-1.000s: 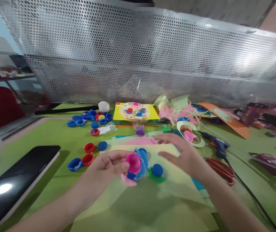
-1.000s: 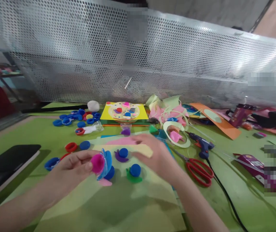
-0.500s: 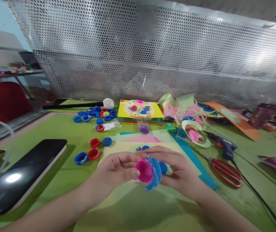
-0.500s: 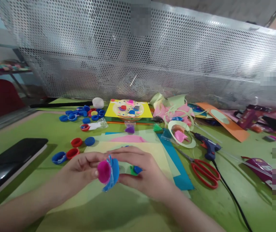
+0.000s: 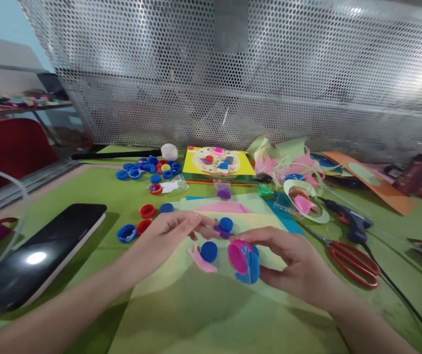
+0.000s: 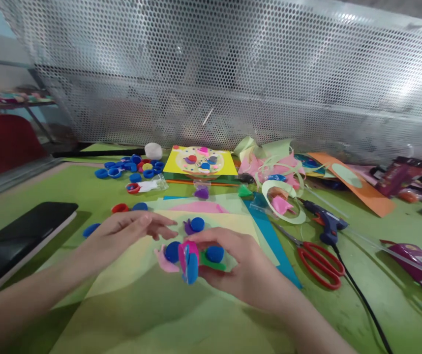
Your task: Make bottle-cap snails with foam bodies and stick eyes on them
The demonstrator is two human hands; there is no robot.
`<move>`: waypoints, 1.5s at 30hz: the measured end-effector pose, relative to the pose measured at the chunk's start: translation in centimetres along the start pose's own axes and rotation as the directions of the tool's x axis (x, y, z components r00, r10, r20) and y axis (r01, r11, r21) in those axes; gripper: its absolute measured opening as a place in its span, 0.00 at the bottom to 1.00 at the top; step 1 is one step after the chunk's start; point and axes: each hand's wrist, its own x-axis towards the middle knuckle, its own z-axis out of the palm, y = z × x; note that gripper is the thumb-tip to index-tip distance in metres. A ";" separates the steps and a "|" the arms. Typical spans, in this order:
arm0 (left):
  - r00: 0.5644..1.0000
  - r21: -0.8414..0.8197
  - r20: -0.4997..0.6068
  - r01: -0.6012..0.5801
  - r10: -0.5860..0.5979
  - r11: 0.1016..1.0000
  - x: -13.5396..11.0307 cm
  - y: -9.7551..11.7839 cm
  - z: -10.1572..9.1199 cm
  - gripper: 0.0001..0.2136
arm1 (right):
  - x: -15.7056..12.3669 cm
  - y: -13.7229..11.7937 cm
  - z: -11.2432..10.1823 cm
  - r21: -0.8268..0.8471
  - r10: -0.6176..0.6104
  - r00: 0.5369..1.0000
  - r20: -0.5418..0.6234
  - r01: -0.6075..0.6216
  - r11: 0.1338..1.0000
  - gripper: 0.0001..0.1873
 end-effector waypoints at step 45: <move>0.789 0.564 0.522 -0.604 0.324 0.563 -2.2 -0.8 0.1 0.40 | -1.1 -1.5 0.6 -0.388 -0.120 0.876 0.468 0.326 0.862 0.16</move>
